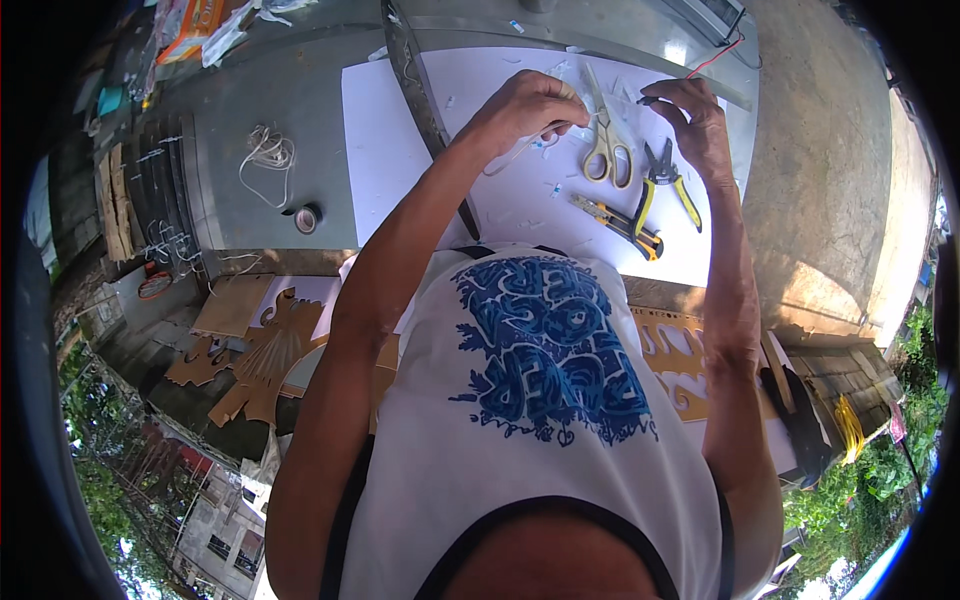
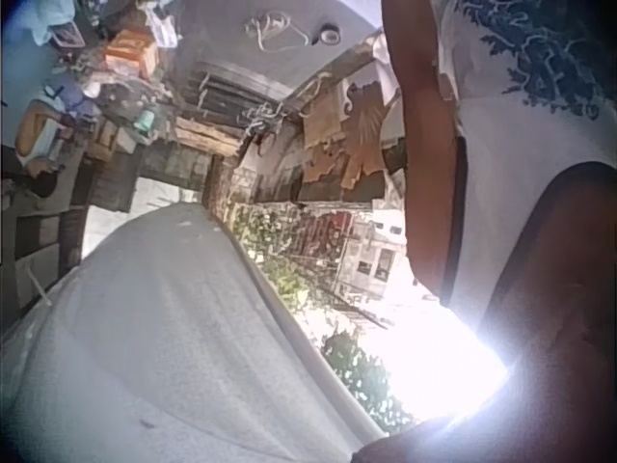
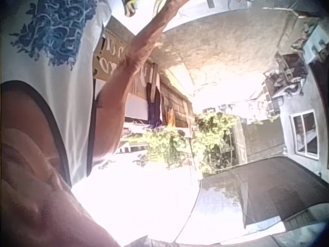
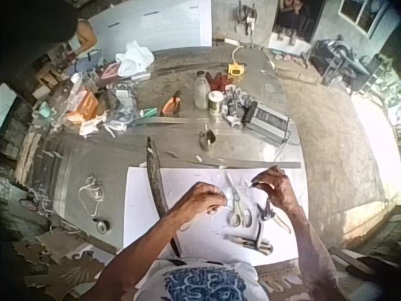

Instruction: The person assembles an LED strip by hand, using pliers and scissors to strip wires and connect them to the strip. They test the connection by briefly lighting the strip, then continue to prepare additional wire segments and components on the workbench.

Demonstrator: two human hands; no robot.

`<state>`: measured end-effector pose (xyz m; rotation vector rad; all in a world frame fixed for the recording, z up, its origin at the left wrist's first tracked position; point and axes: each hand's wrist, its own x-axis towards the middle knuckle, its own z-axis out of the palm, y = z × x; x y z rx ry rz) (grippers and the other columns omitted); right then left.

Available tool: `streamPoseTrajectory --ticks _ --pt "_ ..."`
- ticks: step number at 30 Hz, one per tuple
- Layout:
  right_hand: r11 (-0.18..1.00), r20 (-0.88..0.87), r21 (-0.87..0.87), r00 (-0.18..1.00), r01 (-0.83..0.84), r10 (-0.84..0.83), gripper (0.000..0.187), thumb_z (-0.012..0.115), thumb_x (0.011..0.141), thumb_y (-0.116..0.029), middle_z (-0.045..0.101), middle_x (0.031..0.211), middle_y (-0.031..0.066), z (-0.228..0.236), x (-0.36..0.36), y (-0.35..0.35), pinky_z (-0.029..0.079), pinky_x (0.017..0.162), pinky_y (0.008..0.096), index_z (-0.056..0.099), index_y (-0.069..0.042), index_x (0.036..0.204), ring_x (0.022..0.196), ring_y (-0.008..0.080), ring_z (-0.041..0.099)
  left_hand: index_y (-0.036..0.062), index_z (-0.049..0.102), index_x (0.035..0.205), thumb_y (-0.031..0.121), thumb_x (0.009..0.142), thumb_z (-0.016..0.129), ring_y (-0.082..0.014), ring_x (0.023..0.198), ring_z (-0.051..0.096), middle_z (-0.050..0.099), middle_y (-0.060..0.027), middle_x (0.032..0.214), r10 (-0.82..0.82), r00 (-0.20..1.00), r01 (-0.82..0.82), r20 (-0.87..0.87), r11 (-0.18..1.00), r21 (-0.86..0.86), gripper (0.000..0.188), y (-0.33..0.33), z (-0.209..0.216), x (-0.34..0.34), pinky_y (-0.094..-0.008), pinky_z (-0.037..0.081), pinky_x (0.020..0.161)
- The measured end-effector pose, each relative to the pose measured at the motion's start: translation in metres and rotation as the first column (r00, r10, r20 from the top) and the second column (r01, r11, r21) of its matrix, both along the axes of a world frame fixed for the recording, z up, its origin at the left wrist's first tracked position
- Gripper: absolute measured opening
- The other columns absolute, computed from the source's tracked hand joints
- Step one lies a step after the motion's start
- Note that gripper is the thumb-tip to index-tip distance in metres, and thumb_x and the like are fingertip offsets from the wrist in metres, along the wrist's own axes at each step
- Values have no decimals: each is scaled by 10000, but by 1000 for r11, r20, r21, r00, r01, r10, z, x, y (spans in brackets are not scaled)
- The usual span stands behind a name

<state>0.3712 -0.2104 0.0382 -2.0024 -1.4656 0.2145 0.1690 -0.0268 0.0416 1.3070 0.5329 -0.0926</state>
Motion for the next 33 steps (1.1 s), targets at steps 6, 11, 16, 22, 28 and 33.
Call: streamPoseTrajectory --ticks 6,11,16,22,28,33 --pt "1000 -103 14 994 23 -21 226 723 837 -18 740 1032 -11 -4 7 3 512 921 353 758 -116 1038 1018 208 629 -21 732 816 169 819 747 -82 556 484 577 -21 613 -90 996 90 -2 994 60 190 5 -28 49 -258 382 530" --pt "999 -116 34 993 14 -10 228 721 845 -27 738 1040 -14 -9 12 1 513 921 348 757 -123 1049 1013 202 629 -28 745 849 156 807 753 -96 523 473 580 -33 599 -137 990 138 -22 990 40 189 8 -25 57 -264 375 519" --pt "1000 -53 16 999 -3 4 222 724 844 -47 737 1027 -18 -2 5 3 507 915 357 761 -140 1043 989 205 625 15 731 726 192 734 760 -114 556 510 581 -25 604 -146 989 146 -11 989 32 179 9 -33 56 -287 396 528" --pt "999 -6 -34 1000 -19 19 218 726 848 -45 732 1045 -19 1 2 8 499 929 348 746 -116 1053 1017 200 613 12 722 722 212 733 756 -124 544 491 565 -28 594 -164 986 165 -21 985 45 203 10 -38 58 -291 397 530" --pt "999 33 -43 999 -27 28 219 724 847 -56 733 1046 -22 0 2 8 503 921 349 749 -123 1054 1012 199 619 15 716 711 200 727 756 -126 534 482 549 -22 572 -159 987 159 -9 986 44 190 10 -39 59 -305 395 532" --pt "999 37 -35 998 -41 42 218 727 844 -53 734 1047 -15 -1 3 8 503 921 350 749 -120 1050 1005 203 622 19 697 677 185 719 751 -126 535 477 542 -21 568 -154 988 154 -3 988 16 180 10 -40 61 -310 387 530"
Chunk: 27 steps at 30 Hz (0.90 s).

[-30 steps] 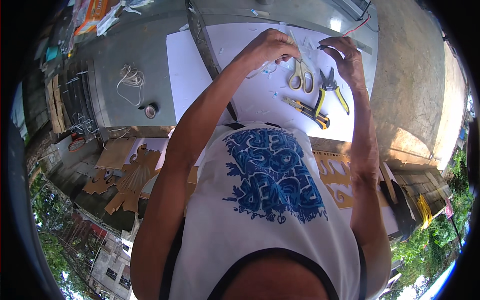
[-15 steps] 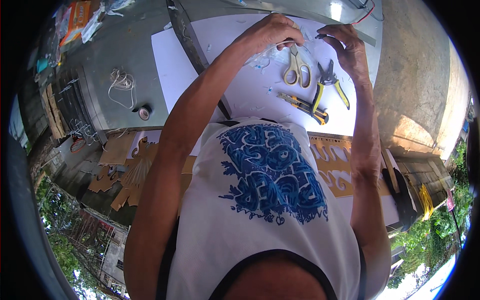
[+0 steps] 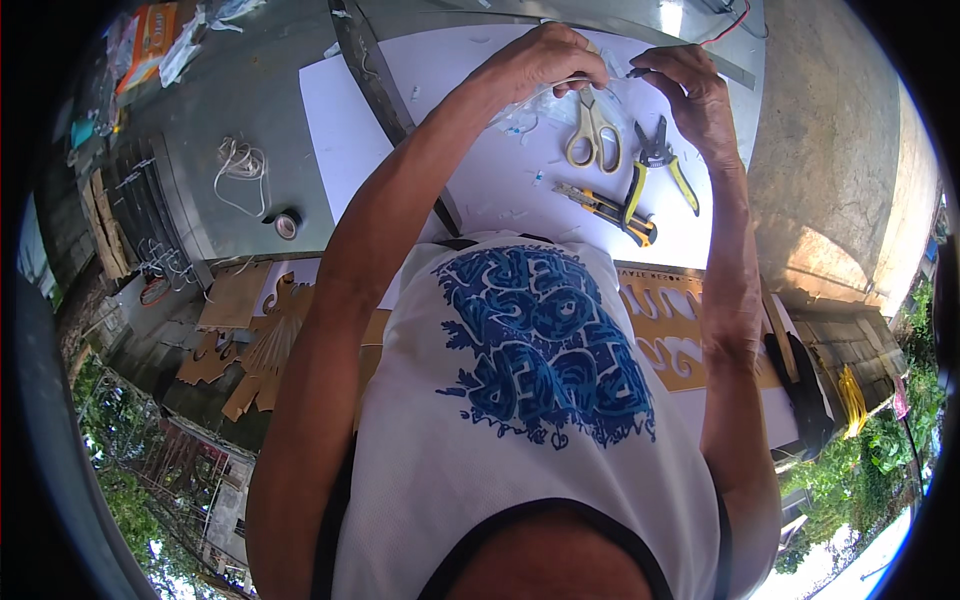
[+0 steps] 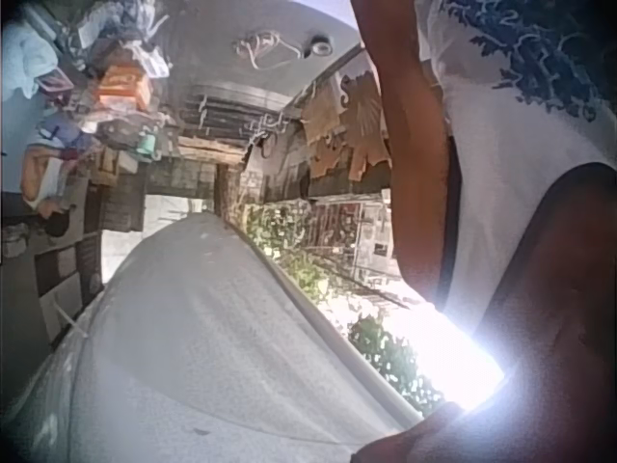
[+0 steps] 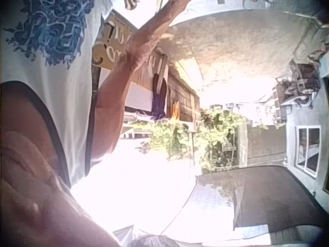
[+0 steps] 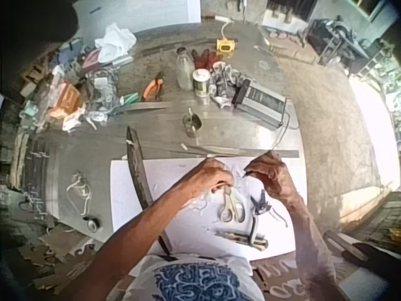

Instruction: The person assembles an LED strip by hand, using pliers and scissors to strip wires and connect them to the strip. They test the connection by briefly lighting the strip, then continue to prepare additional wire segments and components on the workbench.

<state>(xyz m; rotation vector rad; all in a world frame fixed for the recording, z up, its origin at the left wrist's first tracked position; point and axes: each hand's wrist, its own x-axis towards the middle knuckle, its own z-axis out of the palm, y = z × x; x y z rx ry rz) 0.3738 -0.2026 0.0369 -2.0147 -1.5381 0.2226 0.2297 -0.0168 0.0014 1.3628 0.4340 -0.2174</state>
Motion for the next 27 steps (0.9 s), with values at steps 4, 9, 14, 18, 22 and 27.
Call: streamPoseTrajectory --ticks 4,9,14,18,22,27 --pt "1000 19 -4 1000 -8 8 225 733 836 -46 733 1042 -7 3 0 0 507 915 351 748 -116 1049 1001 207 625 30 668 635 182 707 745 -129 536 469 525 -15 561 -16 1000 16 -9 1000 1 185 0 0 0 -311 382 536" --pt "1000 13 9 1000 -10 10 231 734 831 -41 732 1034 -5 0 1 0 513 905 352 748 -115 1049 995 207 627 40 659 621 193 696 742 -130 542 464 513 -11 559 -18 1000 18 -14 1000 20 189 -2 3 -1 -314 382 543" --pt "999 51 32 998 -27 25 235 733 830 -39 730 1031 -4 -6 3 -2 516 896 348 749 -117 1051 987 204 627 43 656 617 188 698 739 -128 552 470 524 -11 568 -20 1000 20 -18 1000 -4 186 0 3 1 -315 381 546" --pt "999 29 24 999 -23 23 234 733 832 -41 728 1021 -4 -6 2 -1 513 890 347 750 -120 1052 977 203 624 38 651 614 175 697 738 -127 550 469 529 -11 570 -17 1000 17 -25 1000 -11 182 -1 3 2 -318 377 542" --pt "1000 8 -12 1000 -18 18 228 733 837 -47 726 1009 -6 -1 -1 0 507 886 348 751 -123 1051 964 200 616 37 645 610 166 695 740 -127 544 465 531 -12 570 -18 1000 18 -19 999 -28 182 -1 -1 3 -319 372 534" --pt "1000 -12 -5 999 -30 30 217 738 844 -65 725 999 -5 0 -1 -1 502 886 348 752 -125 1052 959 193 609 30 683 663 172 711 758 -120 537 478 563 -21 585 -7 999 6 -35 999 -34 167 -4 -5 6 -302 375 525"
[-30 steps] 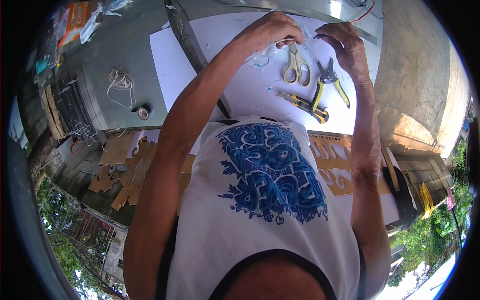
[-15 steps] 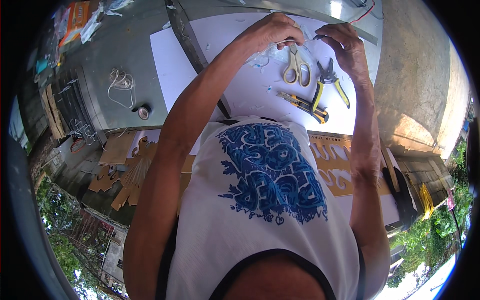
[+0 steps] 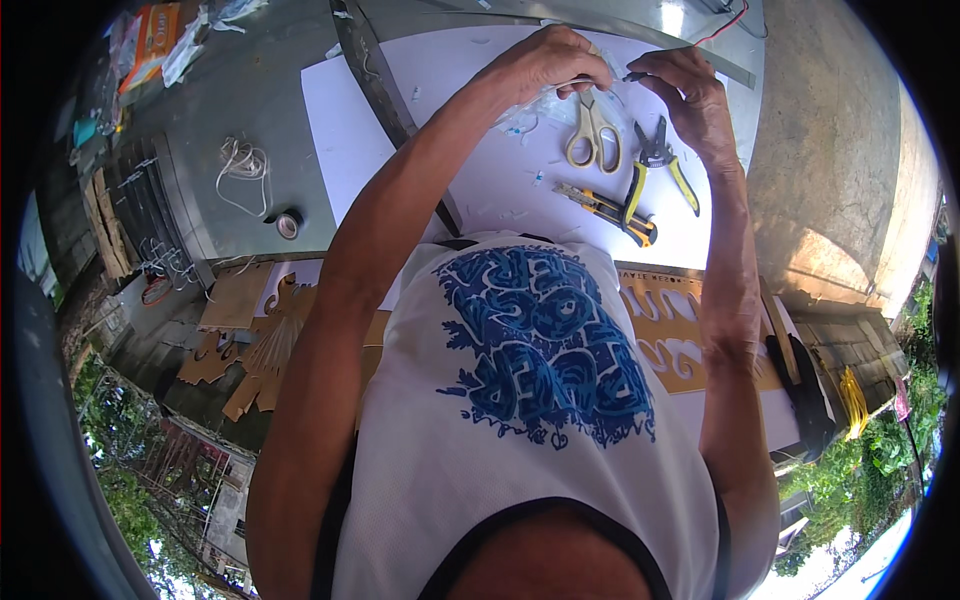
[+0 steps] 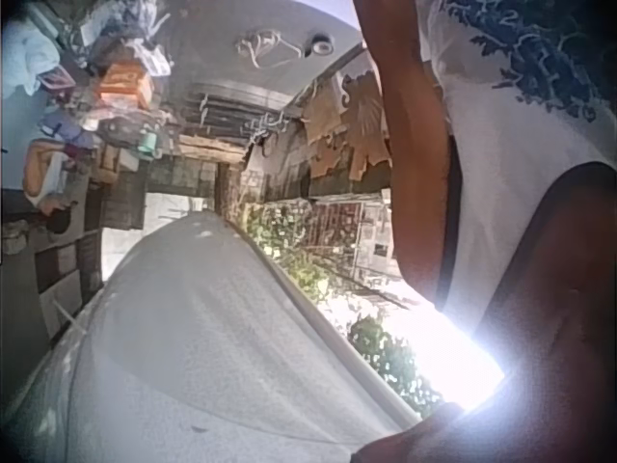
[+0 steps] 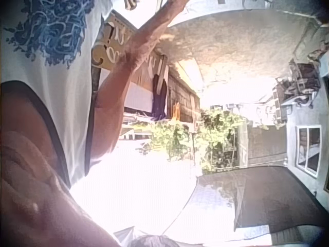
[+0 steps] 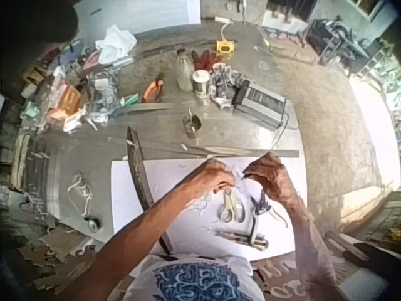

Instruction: The person assembles an LED strip by hand, using pliers and scissors to strip wires and connect them to the strip. They test the connection by briefly lighting the strip, then continue to prepare additional wire segments and components on the workbench.

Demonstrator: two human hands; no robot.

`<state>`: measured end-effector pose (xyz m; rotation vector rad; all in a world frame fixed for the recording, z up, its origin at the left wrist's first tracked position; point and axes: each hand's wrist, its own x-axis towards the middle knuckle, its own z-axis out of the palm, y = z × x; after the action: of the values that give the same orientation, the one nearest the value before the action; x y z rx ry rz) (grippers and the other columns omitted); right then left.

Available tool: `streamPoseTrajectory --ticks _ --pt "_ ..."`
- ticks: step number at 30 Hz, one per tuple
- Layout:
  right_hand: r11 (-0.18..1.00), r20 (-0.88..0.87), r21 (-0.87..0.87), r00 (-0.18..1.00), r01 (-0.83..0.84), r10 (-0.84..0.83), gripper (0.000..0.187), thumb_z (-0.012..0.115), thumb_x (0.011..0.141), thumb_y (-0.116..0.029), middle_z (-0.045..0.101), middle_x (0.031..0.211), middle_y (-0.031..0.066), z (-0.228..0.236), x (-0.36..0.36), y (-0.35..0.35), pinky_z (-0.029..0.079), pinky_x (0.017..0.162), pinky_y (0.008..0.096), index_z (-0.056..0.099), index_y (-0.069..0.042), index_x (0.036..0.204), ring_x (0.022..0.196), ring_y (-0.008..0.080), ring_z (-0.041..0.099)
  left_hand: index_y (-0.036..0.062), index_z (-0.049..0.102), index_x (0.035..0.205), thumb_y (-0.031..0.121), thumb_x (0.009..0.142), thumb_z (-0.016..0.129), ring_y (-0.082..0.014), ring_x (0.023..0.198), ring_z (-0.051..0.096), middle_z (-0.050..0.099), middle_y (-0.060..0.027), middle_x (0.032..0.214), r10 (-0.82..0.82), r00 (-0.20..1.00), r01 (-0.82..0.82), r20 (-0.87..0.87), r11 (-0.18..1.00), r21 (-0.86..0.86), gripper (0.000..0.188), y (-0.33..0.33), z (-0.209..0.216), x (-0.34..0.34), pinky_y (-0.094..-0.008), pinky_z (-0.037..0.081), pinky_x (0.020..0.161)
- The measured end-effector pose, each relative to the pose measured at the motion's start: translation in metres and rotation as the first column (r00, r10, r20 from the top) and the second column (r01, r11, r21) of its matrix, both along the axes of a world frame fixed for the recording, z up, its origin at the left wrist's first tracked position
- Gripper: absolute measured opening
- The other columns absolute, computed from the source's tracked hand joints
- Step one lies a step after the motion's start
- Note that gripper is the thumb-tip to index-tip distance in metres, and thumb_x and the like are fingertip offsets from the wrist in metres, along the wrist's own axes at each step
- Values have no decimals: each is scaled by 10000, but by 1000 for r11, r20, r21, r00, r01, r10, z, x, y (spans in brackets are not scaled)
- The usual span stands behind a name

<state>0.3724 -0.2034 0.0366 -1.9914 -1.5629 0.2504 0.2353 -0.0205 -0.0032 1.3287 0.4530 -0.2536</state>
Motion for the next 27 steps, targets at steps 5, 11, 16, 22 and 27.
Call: streamPoseTrajectory --ticks 5,11,16,22,27 --pt "1000 8 26 1000 13 -14 210 743 850 -70 726 1000 -7 0 0 0 500 895 349 751 -116 1054 972 193 613 0 750 830 161 791 794 -99 558 538 651 -57 662 39 999 -39 34 999 -7 171 -2 -7 0 -259 418 523" --pt "998 67 70 998 -3 -2 243 763 839 -95 719 970 0 -13 5 -6 527 874 365 748 -146 1077 901 203 634 -19 751 904 189 857 789 -102 567 517 636 -51 681 77 991 -76 107 997 -10 217 -8 -1 -10 -263 402 540" --pt "997 -88 74 996 4 3 252 729 869 -62 704 950 23 -15 -2 -7 569 750 347 732 -124 1112 785 205 663 -23 752 935 192 870 786 -107 588 526 640 -52 699 76 995 -75 64 997 -13 227 -10 3 -10 -262 416 556" --pt "997 -252 -82 968 -17 -4 314 694 874 13 666 979 71 -16 0 -14 580 768 334 700 -75 1176 762 198 672 -47 740 953 197 896 762 -111 621 514 610 -47 704 96 995 -92 39 991 -94 252 -14 -8 -7 -284 415 564" --pt "993 -289 -6 951 -117 110 378 730 836 16 650 1027 93 -7 -1 -15 571 787 340 682 -44 1207 761 204 669 -56 734 960 220 910 757 -122 622 506 602 -46 707 93 995 -89 29 988 -123 281 -13 -11 -9 -289 425 577"
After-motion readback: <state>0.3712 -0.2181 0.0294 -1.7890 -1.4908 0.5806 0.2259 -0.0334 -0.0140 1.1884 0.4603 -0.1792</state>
